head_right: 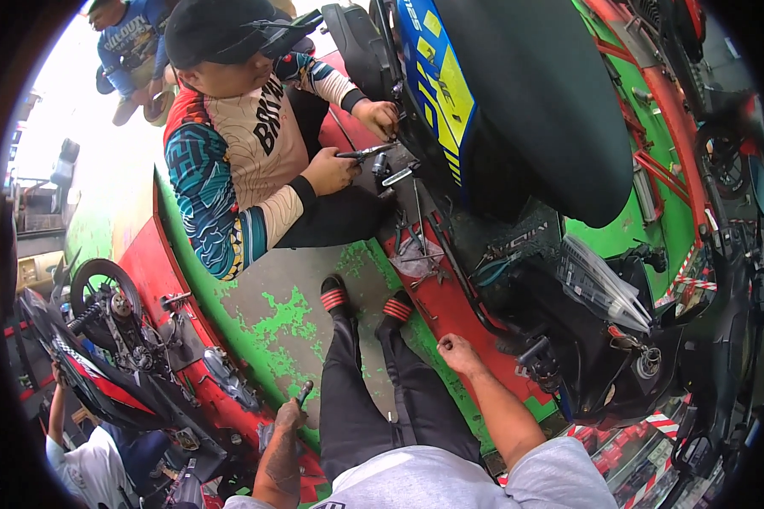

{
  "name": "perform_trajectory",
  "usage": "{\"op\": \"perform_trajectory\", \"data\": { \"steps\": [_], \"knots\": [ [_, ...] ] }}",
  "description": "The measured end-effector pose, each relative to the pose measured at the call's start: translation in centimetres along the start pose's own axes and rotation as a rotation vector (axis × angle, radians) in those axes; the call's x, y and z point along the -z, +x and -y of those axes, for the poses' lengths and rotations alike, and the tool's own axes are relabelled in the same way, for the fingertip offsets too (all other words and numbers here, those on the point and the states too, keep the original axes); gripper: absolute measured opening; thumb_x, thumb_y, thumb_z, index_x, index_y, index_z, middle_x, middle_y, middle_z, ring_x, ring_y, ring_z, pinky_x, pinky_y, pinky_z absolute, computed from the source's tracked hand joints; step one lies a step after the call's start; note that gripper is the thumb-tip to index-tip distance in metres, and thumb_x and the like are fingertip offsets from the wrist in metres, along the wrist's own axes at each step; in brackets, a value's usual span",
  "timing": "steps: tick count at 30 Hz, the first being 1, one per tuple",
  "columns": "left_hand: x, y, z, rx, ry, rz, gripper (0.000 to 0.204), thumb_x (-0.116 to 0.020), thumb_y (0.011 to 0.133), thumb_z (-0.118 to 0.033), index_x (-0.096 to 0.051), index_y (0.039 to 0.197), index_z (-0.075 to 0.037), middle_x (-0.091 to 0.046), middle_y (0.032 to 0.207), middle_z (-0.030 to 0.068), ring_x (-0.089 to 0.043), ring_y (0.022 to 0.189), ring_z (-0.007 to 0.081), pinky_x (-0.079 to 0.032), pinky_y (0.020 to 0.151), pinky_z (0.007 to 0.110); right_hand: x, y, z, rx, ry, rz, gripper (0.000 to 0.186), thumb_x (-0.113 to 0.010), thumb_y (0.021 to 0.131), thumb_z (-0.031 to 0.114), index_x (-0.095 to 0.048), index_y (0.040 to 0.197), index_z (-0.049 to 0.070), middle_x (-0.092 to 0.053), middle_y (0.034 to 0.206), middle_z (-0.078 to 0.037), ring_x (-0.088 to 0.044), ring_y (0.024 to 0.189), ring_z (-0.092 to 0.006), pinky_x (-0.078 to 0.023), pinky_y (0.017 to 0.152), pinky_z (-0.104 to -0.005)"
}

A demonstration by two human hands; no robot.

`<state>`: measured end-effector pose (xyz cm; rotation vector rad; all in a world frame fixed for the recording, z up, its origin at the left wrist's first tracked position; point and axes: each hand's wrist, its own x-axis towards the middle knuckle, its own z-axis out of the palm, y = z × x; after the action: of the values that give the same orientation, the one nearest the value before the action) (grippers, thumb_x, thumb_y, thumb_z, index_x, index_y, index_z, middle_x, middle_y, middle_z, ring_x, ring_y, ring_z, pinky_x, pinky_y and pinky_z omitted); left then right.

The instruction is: The recorder is performing maintenance and repair on various parts of a motorcycle, including using power tools and hand tools to disassemble and reassemble components.

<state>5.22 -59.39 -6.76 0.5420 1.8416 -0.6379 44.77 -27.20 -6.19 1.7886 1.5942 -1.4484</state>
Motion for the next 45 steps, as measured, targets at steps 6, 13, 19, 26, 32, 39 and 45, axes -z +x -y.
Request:
{"op": "perform_trajectory", "data": {
  "steps": [6,13,19,26,32,39,45],
  "knots": [
    [-0.5,-0.5,-0.5,0.034,-0.038,0.020,0.042,-0.068,0.089,-0.018,-0.060,0.128,-0.005,-0.073,0.120,0.0238,-0.071,0.114,0.0402,-0.058,0.096,0.050,0.0,-0.4,-0.5,0.003,-0.008,0.005,0.030,-0.069,0.095,0.032,-0.071,0.112,0.007,-0.073,0.110,-0.014,-0.070,0.105,-0.0296,-0.055,0.094,-0.0421],
    [-1.1,-0.8,0.4,-0.015,-0.049,-0.011,0.039,-0.064,0.090,-0.016,-0.060,0.127,-0.003,-0.073,0.117,0.0251,-0.071,0.112,0.0410,-0.058,0.095,0.050,-0.5,0.0,-3.0,-0.065,-0.015,0.030,0.031,-0.070,0.094,0.033,-0.072,0.112,0.008,-0.072,0.112,-0.014,-0.070,0.108,-0.0295,-0.055,0.095,-0.0421],
    [-1.5,-0.9,0.9,-0.006,-0.043,-0.010,0.038,-0.062,0.090,-0.015,-0.061,0.126,-0.002,-0.073,0.115,0.0263,-0.071,0.111,0.0417,-0.058,0.095,0.051,-0.8,0.3,-3.3,-0.042,-0.022,0.022,0.031,-0.070,0.095,0.033,-0.072,0.112,0.008,-0.072,0.112,-0.013,-0.069,0.109,-0.0293,-0.055,0.096,-0.0421],
    [-1.1,-0.7,0.7,-0.004,-0.040,-0.002,0.038,-0.062,0.090,-0.014,-0.061,0.126,-0.002,-0.074,0.114,0.0259,-0.071,0.111,0.0421,-0.058,0.094,0.051,-0.6,0.4,-1.7,-0.069,-0.022,0.024,0.031,-0.070,0.095,0.033,-0.071,0.111,0.008,-0.072,0.112,-0.013,-0.069,0.108,-0.0294,-0.055,0.095,-0.0422],
    [-0.7,-0.6,0.3,-0.002,-0.045,-0.003,0.038,-0.064,0.089,-0.014,-0.061,0.126,-0.002,-0.074,0.114,0.0257,-0.071,0.111,0.0422,-0.058,0.094,0.052,-0.4,0.5,-1.6,-0.098,-0.004,0.032,0.030,-0.069,0.095,0.033,-0.071,0.111,0.008,-0.072,0.111,-0.013,-0.069,0.108,-0.0297,-0.054,0.095,-0.0424],
    [-0.7,-0.6,0.6,-0.005,-0.049,0.006,0.039,-0.067,0.089,-0.015,-0.061,0.124,-0.002,-0.074,0.112,0.0259,-0.071,0.109,0.0424,-0.058,0.093,0.052,-0.6,0.4,-2.1,0.008,-0.052,0.004,0.029,-0.069,0.094,0.031,-0.071,0.111,0.007,-0.072,0.111,-0.013,-0.069,0.106,-0.0301,-0.055,0.094,-0.0422],
    [-0.9,-0.8,0.8,-0.005,-0.031,-0.001,0.037,-0.066,0.089,-0.016,-0.061,0.123,-0.003,-0.074,0.112,0.0259,-0.072,0.109,0.0425,-0.058,0.093,0.052,-0.6,0.2,-1.8,0.009,-0.049,0.001,0.029,-0.070,0.094,0.030,-0.071,0.110,0.007,-0.073,0.108,-0.014,-0.070,0.104,-0.0295,-0.055,0.093,-0.0417]
  ]
}}
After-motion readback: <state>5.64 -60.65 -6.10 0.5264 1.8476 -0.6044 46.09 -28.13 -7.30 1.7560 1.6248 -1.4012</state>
